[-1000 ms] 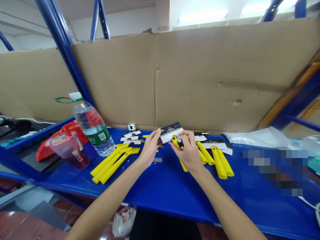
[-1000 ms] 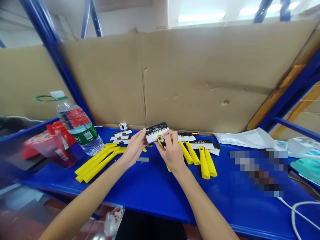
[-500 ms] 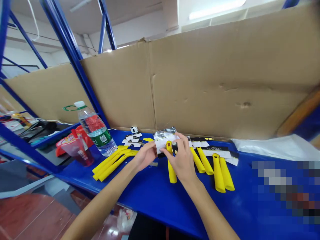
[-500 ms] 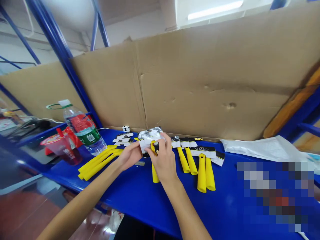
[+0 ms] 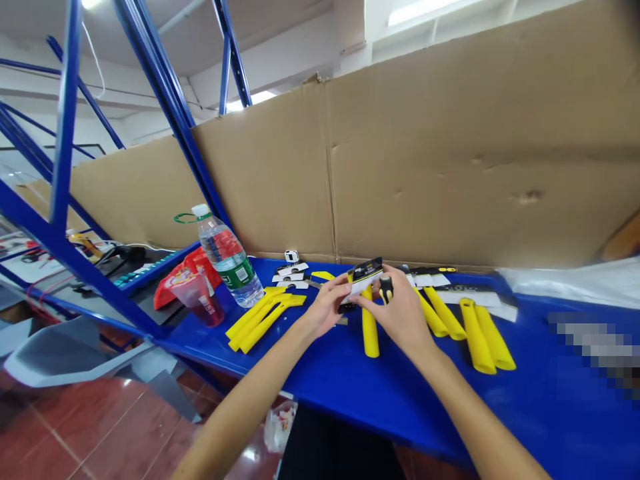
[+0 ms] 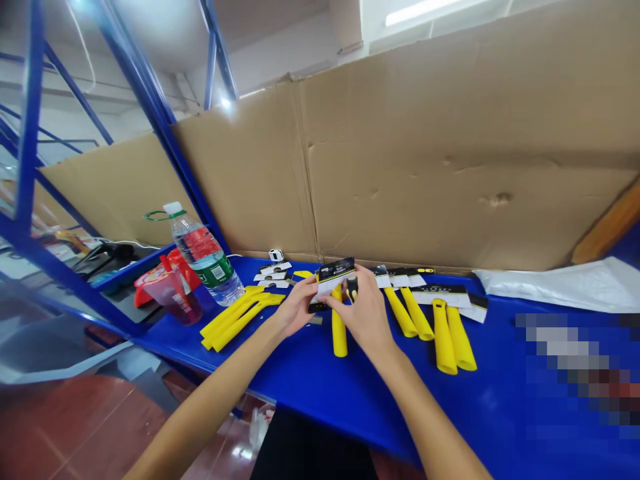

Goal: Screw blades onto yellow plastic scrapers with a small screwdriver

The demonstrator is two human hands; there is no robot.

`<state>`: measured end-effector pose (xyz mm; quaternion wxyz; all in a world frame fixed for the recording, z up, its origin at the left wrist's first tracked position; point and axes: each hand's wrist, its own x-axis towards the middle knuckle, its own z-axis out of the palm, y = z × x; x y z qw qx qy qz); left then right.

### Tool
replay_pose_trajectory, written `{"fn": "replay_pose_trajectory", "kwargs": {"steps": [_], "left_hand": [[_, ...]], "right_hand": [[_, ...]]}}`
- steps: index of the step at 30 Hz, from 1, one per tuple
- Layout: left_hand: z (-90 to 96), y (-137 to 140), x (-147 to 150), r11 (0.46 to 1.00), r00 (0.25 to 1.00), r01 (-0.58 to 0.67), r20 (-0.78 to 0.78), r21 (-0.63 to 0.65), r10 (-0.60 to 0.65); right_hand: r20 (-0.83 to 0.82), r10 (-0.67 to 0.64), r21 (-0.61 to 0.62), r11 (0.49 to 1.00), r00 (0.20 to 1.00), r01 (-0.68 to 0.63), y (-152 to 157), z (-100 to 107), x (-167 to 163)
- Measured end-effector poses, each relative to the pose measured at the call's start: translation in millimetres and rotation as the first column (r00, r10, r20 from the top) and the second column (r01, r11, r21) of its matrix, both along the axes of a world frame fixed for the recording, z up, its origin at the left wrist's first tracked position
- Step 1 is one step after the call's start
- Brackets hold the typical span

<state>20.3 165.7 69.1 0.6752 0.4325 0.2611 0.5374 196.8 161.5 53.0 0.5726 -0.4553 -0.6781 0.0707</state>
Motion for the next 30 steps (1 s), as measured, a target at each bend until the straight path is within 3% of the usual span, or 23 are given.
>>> {"fn": "replay_pose_trajectory", "kwargs": {"steps": [7, 10, 14, 17, 21, 24, 27, 30], "left_hand": [[-12.2, 11, -6, 0.989, 0.978, -0.132, 0.153, -0.072, 0.141], [-7.9, 17, -16, 0.982, 0.966, -0.172, 0.182, -0.078, 0.184], [2.5, 17, -31, 0.983, 0.971, -0.172, 0.159, -0.064, 0.180], [7.6, 18, -40, 0.967, 0.951, -0.238, 0.180, -0.088, 0.250], [14.1, 24, -56, 0.914, 0.872, -0.400, 0.282, -0.065, 0.401], [22.2, 21, -75, 0.832, 0.773, -0.553, 0.350, -0.039, 0.530], [27.8, 3, -95, 0.760, 0.698, -0.650, 0.399, 0.003, 0.595], [26.9, -25, -106, 0.733, 0.696, -0.678, 0.377, 0.062, 0.612]], "right_hand": [[-0.190, -0.040, -0.169, 0.986, 0.981, 0.008, -5, 13, 2], [-0.199, -0.025, -0.173, 0.985, 0.980, -0.010, -13, 21, 3], [-0.138, 0.159, -0.139, 0.974, 0.978, -0.178, -24, 28, 0], [-0.072, 0.328, -0.130, 0.933, 0.942, -0.335, -33, 30, -4], [-0.041, 0.415, -0.152, 0.896, 0.909, -0.417, -39, 31, -6], [-0.068, 0.328, -0.112, 0.936, 0.942, -0.334, -37, 34, -4], [-0.116, 0.219, -0.100, 0.968, 0.969, -0.231, -24, 38, -2], [-0.117, 0.211, -0.121, 0.967, 0.970, -0.225, 2, 44, -12]]}}
